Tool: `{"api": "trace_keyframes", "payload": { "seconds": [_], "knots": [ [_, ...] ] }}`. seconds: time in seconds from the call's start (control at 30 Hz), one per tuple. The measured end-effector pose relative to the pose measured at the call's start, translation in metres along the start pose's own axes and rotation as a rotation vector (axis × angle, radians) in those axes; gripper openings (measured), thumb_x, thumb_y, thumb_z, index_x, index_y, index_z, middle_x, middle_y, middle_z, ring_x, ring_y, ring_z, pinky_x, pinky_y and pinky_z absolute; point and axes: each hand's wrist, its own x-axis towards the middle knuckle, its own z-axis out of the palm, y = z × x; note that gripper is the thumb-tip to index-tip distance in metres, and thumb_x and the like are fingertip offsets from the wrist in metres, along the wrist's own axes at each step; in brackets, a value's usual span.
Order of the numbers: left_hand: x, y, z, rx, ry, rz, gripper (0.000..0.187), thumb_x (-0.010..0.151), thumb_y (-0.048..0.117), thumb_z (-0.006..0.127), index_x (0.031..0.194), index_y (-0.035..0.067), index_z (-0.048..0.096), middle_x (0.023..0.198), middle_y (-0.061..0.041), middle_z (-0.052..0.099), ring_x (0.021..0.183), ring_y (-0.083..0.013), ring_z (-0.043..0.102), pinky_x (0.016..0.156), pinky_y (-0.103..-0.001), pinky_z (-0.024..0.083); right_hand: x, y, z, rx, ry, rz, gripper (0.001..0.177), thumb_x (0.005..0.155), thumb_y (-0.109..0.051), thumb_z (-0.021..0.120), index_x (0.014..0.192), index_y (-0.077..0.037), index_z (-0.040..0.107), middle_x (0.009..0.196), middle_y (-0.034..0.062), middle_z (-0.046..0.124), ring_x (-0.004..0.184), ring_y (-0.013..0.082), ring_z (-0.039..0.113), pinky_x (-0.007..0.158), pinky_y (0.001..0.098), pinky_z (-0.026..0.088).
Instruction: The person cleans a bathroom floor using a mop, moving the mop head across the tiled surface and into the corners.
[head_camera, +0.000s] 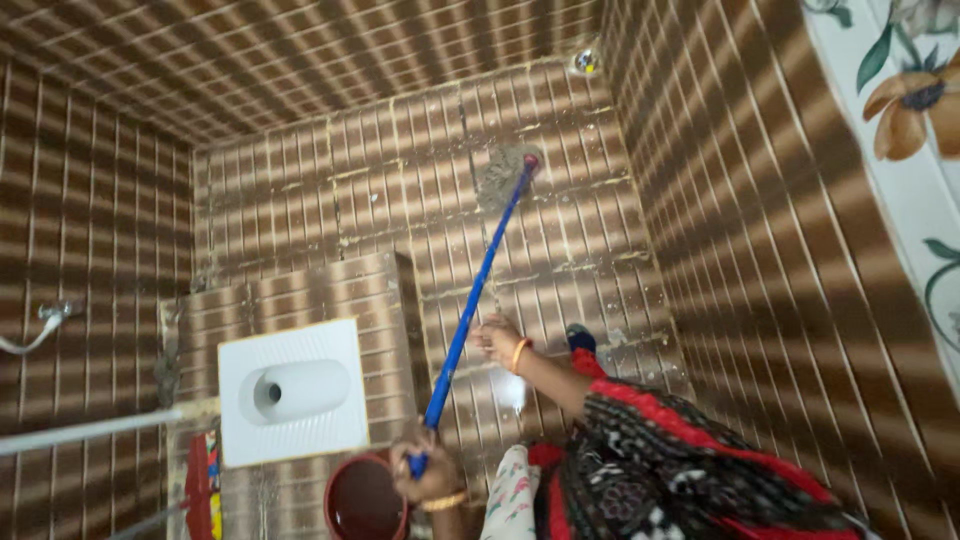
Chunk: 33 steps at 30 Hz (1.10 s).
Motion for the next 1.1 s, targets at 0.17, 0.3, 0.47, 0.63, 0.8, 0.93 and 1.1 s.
{"api": "trace_keyframes", "payload": {
  "seconds": [0.17, 0.3, 0.47, 0.63, 0.8, 0.93, 1.1],
  "knots": [
    [0.087, -0.145, 0.087, 0.872, -0.346, 0.127, 0.012, 0.088, 0.001, 0.059, 0.076, 0.003, 0.056, 0.081, -0.01, 0.063, 0.08, -0.0232, 0.064, 0.08, -0.04, 0.056, 0.014, -0.098, -0.079, 0.158, 0.001, -0.134, 0.042, 0.092, -0.01, 0.066, 0.131, -0.018, 0.051, 0.092, 0.0105, 0.072, 0.073, 0.022, 0.069, 0.058, 0.0354, 0.051],
    [0.148, -0.266, 0.168, 0.751, -0.688, 0.227, 0.032, 0.096, 0.028, 0.053, 0.079, 0.001, 0.058, 0.081, -0.015, 0.065, 0.085, -0.0331, 0.066, 0.086, -0.045, 0.051, -0.015, -0.146, -0.154, 0.314, -0.023, -0.246, 0.029, 0.094, -0.018, 0.069, 0.123, -0.018, 0.064, 0.087, 0.0063, 0.069, 0.072, 0.0179, 0.069, 0.058, 0.0328, 0.055],
    [0.205, -0.346, 0.228, 0.757, -0.748, 0.086, 0.022, 0.092, 0.017, 0.052, 0.08, 0.0, 0.057, 0.081, -0.017, 0.059, 0.079, -0.0348, 0.059, 0.08, -0.043, 0.048, -0.055, -0.175, -0.204, 0.336, 0.159, -0.275, 0.02, 0.094, -0.021, 0.07, 0.113, -0.019, 0.063, 0.081, 0.0046, 0.068, 0.067, 0.0176, 0.064, 0.055, 0.0337, 0.052],
    [0.177, -0.32, 0.226, 0.708, -0.659, 0.027, 0.023, 0.092, 0.012, 0.053, 0.073, -0.001, 0.053, 0.078, -0.016, 0.058, 0.075, -0.0315, 0.056, 0.076, -0.041, 0.046, -0.064, -0.168, -0.198, 0.403, 0.153, -0.339, 0.016, 0.093, -0.017, 0.07, 0.108, -0.017, 0.064, 0.075, 0.0016, 0.066, 0.064, 0.0145, 0.062, 0.055, 0.0303, 0.05],
    [0.122, -0.25, 0.237, 0.691, -0.765, 0.057, 0.016, 0.085, 0.009, 0.052, 0.071, 0.0, 0.051, 0.075, -0.014, 0.055, 0.077, -0.0295, 0.057, 0.085, -0.041, 0.046, -0.057, -0.128, -0.152, 0.388, 0.097, -0.26, 0.015, 0.094, -0.027, 0.062, 0.1, -0.013, 0.062, 0.076, 0.0036, 0.066, 0.067, 0.0167, 0.064, 0.058, 0.031, 0.051],
    [0.076, -0.17, 0.245, 0.705, -0.873, 0.059, 0.013, 0.084, 0.007, 0.054, 0.073, 0.0, 0.053, 0.075, -0.015, 0.055, 0.078, -0.0331, 0.057, 0.088, -0.043, 0.045, -0.047, -0.097, -0.109, 0.382, -0.311, -0.361, 0.039, 0.099, -0.043, 0.052, 0.1, -0.006, 0.062, 0.082, 0.0054, 0.067, 0.074, 0.0169, 0.066, 0.067, 0.0317, 0.056],
    [0.027, -0.037, 0.24, 0.75, -0.993, 0.019, 0.016, 0.084, 0.009, 0.056, 0.07, 0.002, 0.051, 0.071, -0.013, 0.053, 0.073, -0.0329, 0.056, 0.087, -0.043, 0.045, -0.057, -0.042, -0.072, 0.406, -0.146, -0.252, 0.065, 0.1, -0.063, 0.041, 0.097, -0.002, 0.063, 0.082, 0.0102, 0.067, 0.073, 0.021, 0.066, 0.069, 0.0356, 0.058]
  ]
}}
